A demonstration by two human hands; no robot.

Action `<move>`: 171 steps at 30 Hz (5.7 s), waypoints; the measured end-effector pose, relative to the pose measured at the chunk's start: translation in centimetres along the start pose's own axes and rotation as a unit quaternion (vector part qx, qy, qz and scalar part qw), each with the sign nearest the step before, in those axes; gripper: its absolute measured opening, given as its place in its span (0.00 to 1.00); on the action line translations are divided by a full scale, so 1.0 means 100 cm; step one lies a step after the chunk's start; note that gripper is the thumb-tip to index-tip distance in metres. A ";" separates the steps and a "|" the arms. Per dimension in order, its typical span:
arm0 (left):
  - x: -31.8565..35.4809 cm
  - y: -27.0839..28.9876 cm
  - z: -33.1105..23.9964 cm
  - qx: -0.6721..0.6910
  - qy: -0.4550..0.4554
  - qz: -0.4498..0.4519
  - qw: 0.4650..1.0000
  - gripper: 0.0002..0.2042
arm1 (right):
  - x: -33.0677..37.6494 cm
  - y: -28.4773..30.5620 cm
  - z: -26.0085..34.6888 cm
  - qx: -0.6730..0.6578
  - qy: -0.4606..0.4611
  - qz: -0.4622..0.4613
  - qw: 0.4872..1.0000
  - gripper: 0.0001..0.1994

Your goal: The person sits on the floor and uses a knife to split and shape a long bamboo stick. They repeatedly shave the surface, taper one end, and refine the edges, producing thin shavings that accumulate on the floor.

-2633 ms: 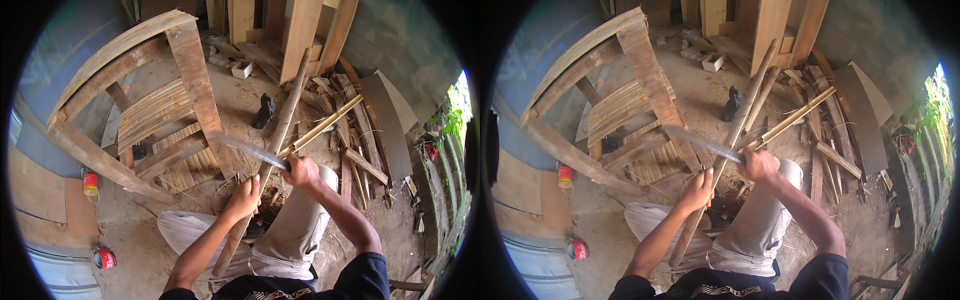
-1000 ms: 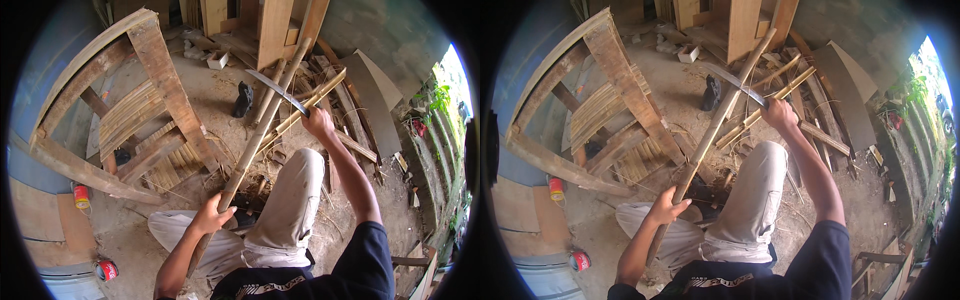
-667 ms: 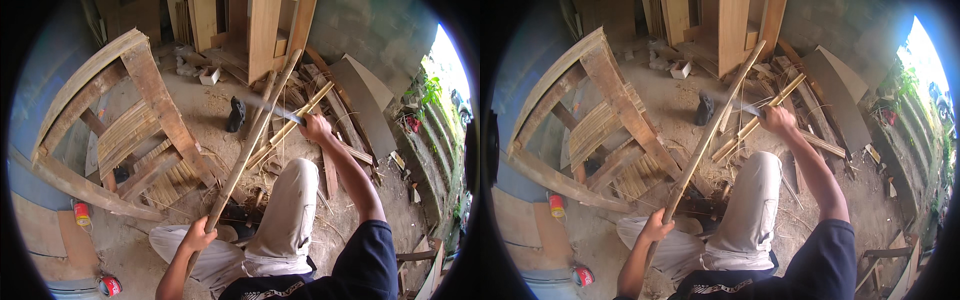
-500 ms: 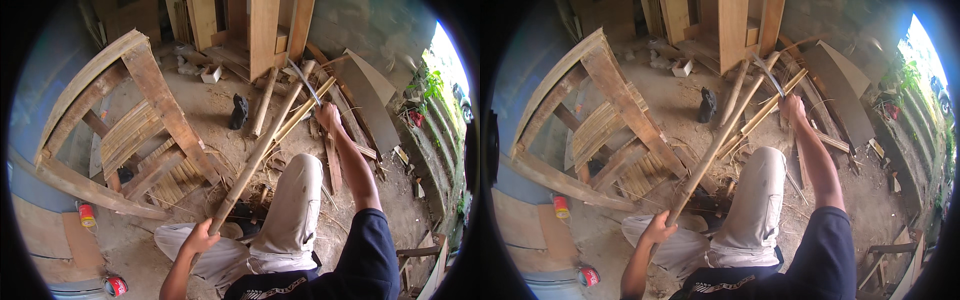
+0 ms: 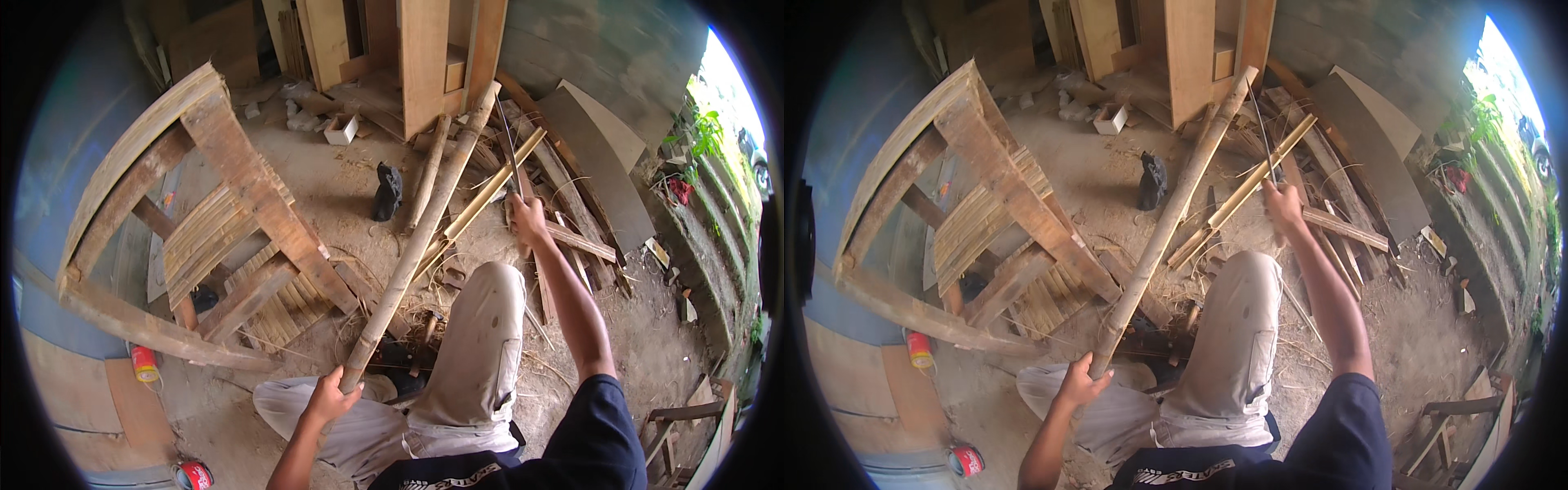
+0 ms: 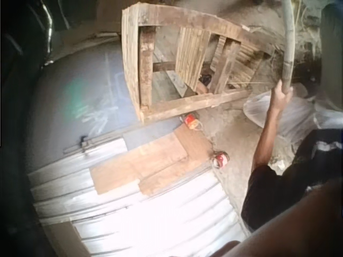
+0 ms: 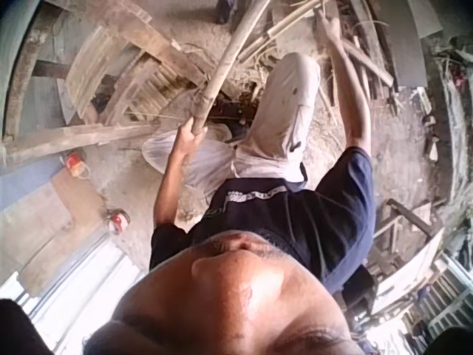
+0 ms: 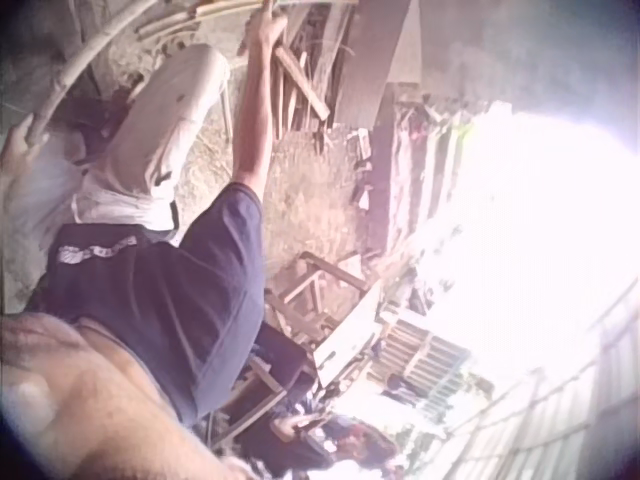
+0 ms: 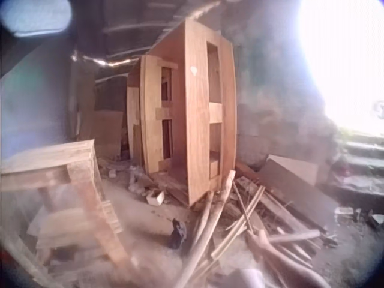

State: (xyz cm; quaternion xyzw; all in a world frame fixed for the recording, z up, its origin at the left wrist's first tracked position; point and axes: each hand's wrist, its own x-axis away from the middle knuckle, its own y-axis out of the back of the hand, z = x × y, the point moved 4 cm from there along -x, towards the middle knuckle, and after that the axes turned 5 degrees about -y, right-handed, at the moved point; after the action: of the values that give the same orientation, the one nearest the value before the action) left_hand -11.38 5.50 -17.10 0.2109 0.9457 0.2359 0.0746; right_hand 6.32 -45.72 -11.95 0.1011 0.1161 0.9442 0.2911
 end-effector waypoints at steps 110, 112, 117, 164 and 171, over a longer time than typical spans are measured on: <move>-0.092 0.111 -0.223 0.361 -0.487 -0.387 0.694 0.38 | 0.287 -0.200 0.103 0.041 0.238 0.288 0.927 0.30; -0.094 0.116 -0.226 0.355 -0.502 -0.365 0.699 0.38 | 0.287 -0.199 0.098 0.023 0.176 0.278 0.944 0.32; -0.093 0.124 -0.221 0.375 -0.486 -0.367 0.699 0.38 | 0.306 -0.200 0.121 0.064 0.276 0.348 0.894 0.30; -0.063 0.106 -0.181 0.239 -0.487 -0.463 0.701 0.33 | 0.285 -0.194 0.037 0.017 0.243 0.387 0.889 0.23; -0.064 0.111 -0.179 0.238 -0.521 -0.387 0.722 0.32 | 0.263 -0.208 0.002 0.045 0.267 0.334 0.903 0.28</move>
State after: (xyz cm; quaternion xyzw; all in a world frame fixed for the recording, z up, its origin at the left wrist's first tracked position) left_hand -5.88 4.16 4.15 -0.0725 0.7820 -0.1935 0.5880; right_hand -3.99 -13.91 -14.29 -0.1091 0.1917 0.9713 -0.0884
